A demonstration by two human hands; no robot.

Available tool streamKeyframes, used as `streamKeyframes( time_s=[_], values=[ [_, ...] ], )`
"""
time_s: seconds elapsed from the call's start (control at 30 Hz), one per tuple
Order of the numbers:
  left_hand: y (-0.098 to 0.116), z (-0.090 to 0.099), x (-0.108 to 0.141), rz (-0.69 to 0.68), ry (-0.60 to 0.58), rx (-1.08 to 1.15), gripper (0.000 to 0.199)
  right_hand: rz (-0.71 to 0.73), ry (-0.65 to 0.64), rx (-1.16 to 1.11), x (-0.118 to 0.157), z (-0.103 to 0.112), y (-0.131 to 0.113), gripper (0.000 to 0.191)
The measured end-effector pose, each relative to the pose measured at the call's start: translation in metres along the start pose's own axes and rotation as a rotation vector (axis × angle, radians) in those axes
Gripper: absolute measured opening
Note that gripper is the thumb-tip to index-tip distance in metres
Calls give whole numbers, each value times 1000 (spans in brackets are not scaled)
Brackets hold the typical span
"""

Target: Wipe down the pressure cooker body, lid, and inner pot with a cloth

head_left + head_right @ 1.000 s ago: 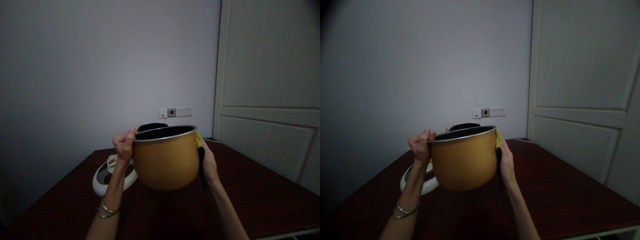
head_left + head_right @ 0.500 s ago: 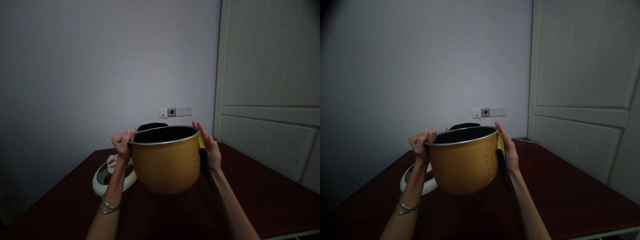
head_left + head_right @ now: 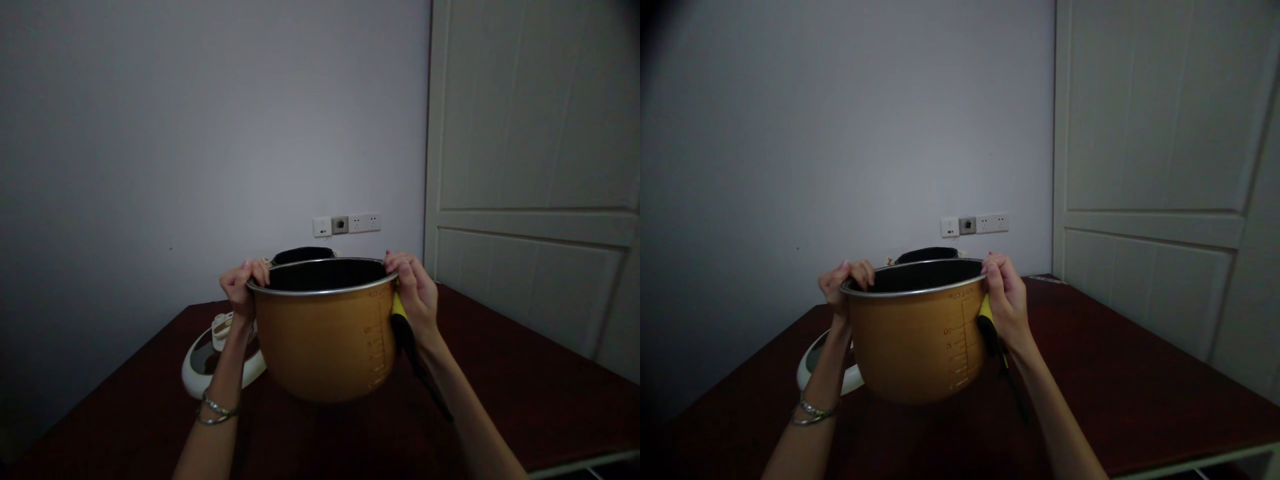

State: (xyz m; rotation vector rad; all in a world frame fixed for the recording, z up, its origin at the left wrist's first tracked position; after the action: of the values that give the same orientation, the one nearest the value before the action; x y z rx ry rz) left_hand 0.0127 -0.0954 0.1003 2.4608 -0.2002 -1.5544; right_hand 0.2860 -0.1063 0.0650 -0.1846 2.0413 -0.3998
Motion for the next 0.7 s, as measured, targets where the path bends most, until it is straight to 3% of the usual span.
streamKeyframes(
  time_s=[0.2,0.33,0.47,0.57,0.7],
  values=[
    [3,1,-4,-20,-118,-77,49,56,-23,60,3,-3,-17,28],
    [14,7,-11,-89,-70,-115,47,130,-15,121,4,-2,-36,25],
    [45,8,-8,-248,33,-189,42,225,-45,214,8,-4,-55,19],
    [77,-10,12,-369,22,-363,37,319,-115,315,15,-11,-68,13],
    [99,-53,51,-507,-233,-616,27,428,-172,414,23,-23,-77,8]
  ],
)
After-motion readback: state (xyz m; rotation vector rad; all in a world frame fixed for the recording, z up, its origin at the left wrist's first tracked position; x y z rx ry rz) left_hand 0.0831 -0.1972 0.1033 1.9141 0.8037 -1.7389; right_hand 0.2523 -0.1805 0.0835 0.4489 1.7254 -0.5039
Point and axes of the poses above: each hand's wrist, its own x-axis away from the middle knuckle, its own z-axis out of the back of the hand, y = z × x, the point moved 6 cm from there along -x, towards the middle knuckle, and after that the axes turned 15 degrees about y, right-handed, at the moved point
